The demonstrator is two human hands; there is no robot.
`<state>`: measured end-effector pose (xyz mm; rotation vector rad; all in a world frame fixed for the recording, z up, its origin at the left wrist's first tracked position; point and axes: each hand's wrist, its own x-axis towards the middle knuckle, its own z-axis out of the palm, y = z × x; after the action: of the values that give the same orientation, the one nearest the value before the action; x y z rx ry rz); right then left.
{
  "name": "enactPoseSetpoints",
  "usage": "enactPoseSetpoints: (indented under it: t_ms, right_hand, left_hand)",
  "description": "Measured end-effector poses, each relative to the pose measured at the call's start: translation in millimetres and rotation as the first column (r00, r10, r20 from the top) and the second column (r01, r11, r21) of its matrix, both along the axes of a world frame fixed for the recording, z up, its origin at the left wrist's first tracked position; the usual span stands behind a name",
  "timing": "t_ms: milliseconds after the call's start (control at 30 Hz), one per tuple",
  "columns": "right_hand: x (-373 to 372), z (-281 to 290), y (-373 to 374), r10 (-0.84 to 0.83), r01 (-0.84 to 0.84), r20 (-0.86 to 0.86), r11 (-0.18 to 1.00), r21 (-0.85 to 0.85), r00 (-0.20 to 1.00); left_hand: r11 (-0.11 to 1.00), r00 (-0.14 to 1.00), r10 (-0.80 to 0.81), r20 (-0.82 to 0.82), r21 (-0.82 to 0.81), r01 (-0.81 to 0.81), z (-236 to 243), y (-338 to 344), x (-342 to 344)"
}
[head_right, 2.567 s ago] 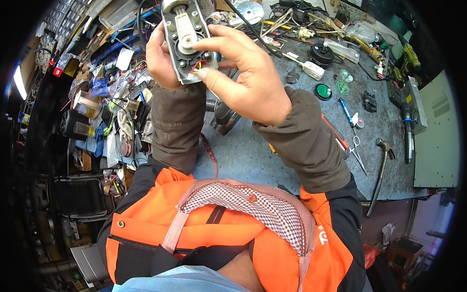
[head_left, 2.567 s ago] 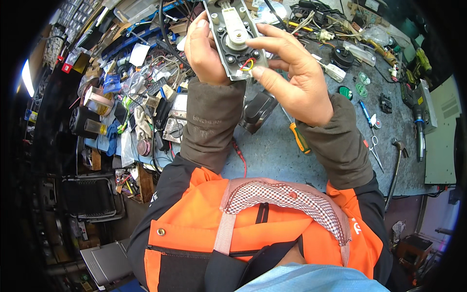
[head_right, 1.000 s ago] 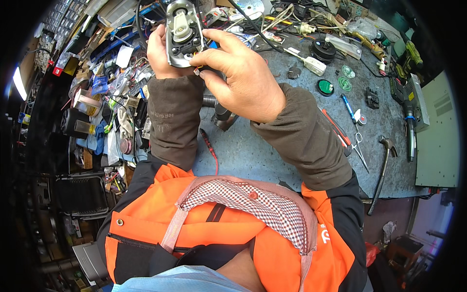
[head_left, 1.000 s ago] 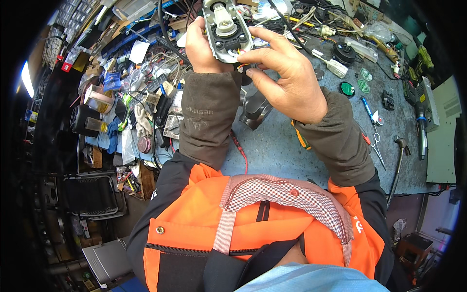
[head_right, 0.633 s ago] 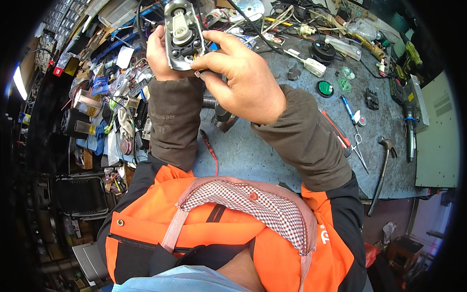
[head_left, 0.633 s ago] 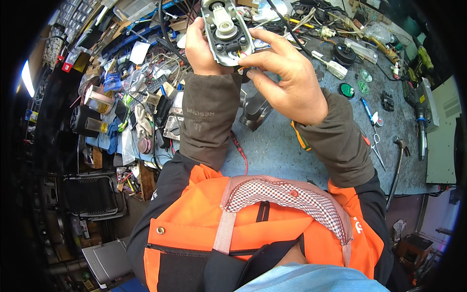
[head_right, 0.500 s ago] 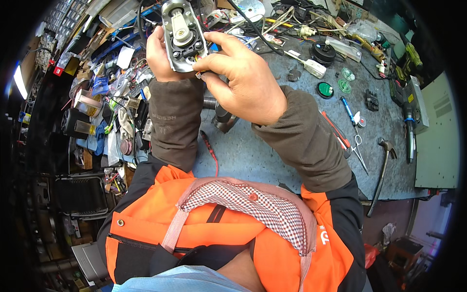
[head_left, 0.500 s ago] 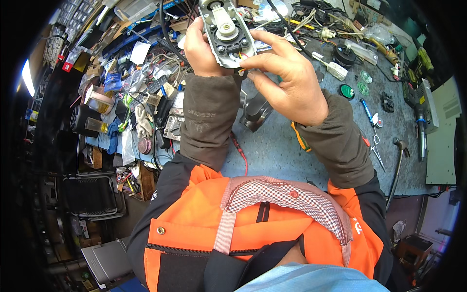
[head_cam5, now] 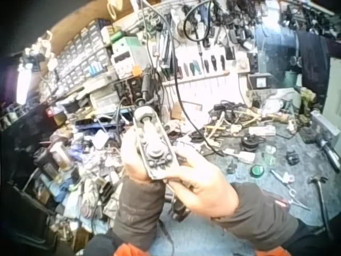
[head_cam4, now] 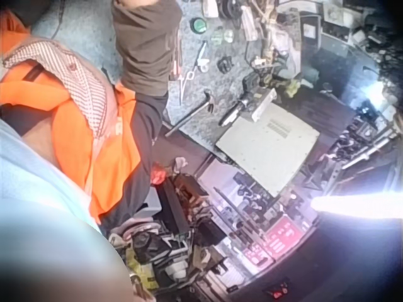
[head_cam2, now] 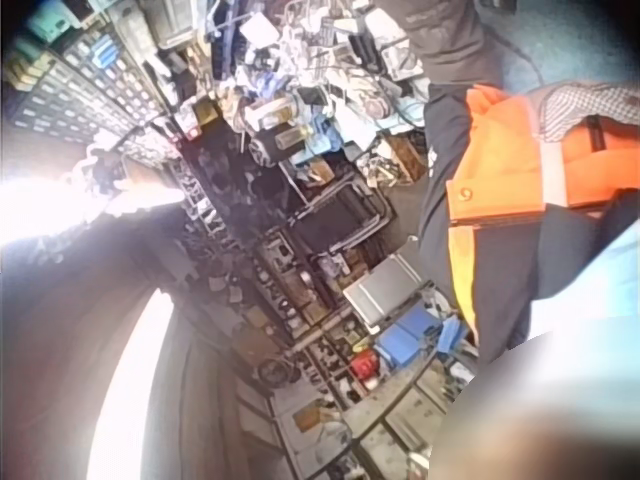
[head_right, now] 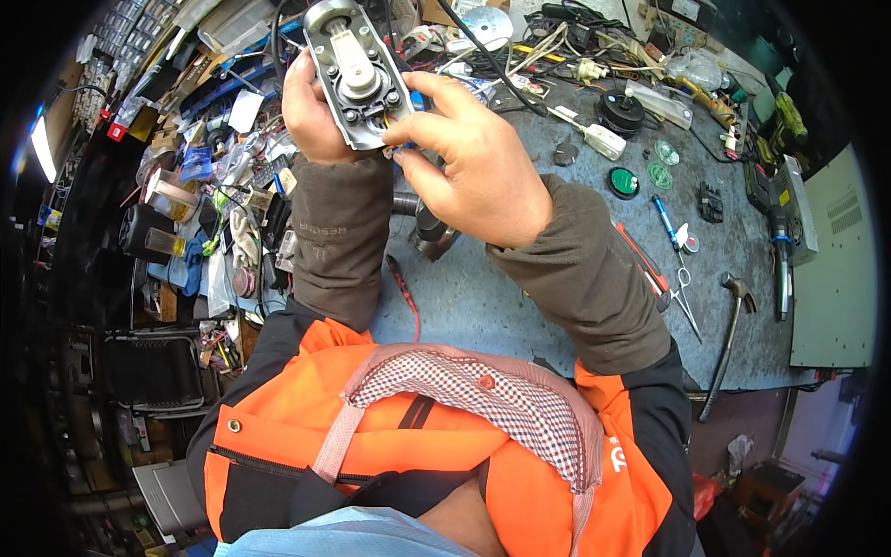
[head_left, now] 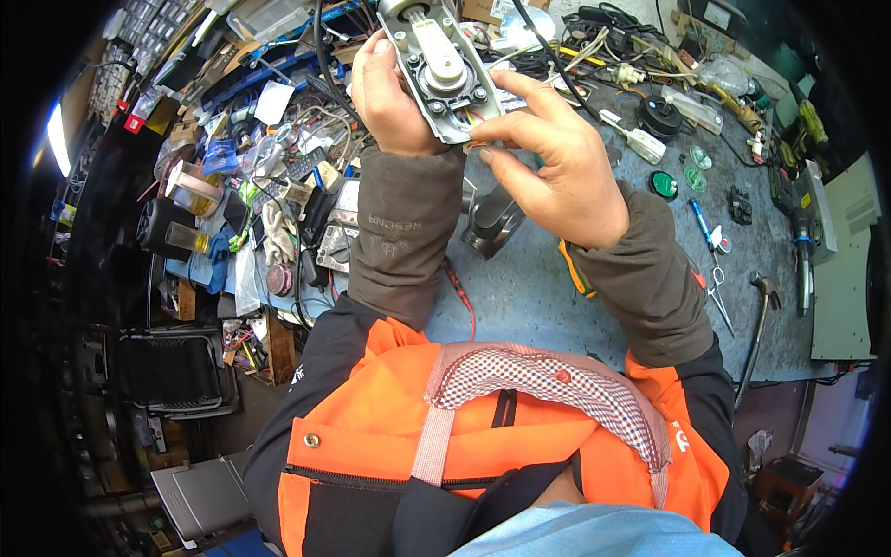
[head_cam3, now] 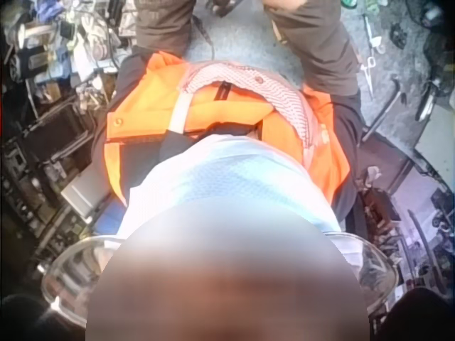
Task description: The person is repairing an electronic device, likely a motor or actuator, in a workshop. They use a screwdriver to adjust internal components and a multimeter to test electrical connections.
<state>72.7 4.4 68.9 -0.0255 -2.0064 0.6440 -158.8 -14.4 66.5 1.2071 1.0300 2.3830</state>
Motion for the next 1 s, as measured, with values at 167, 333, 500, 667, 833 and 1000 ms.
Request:
enactPoseSetpoints:
  t_ms: [167, 333, 500, 667, 833, 1000]
  right_hand:
    - [1, 2, -1, 0.003, -0.003, 0.001, 1.000, 0.005, 1.000]
    - [0, 2, 0, -0.001, 0.001, -0.002, 1.000, 0.012, 1.000]
    - [1, 3, 0, -0.001, 0.001, 0.010, 1.000, 0.017, 1.000]
    - [-2, 0, 1, 0.005, -0.005, -0.025, 1.000, 0.011, 1.000]
    - [-3, 0, 1, 0.013, -0.013, -0.022, 1.000, 0.001, 1.000]
    - [-3, 0, 1, 0.012, -0.012, -0.021, 1.000, -0.004, 1.000]
  left_hand:
    - [0.987, 0.986, -0.145, 0.080, 0.087, 0.138, 3, -6, 4]
    - [0.985, 0.992, -0.117, 0.038, 0.134, 0.111, 8, -8, 13]
    - [0.986, 0.996, -0.084, 0.029, 0.144, 0.079, 14, -12, 24]
    - [0.982, 0.999, -0.029, 0.037, 0.187, 0.021, 18, -14, 33]
    - [0.979, 0.999, -0.041, 0.032, 0.199, 0.034, 16, -13, 32]
    - [0.980, 1.000, -0.029, 0.006, 0.196, 0.027, 17, -14, 33]
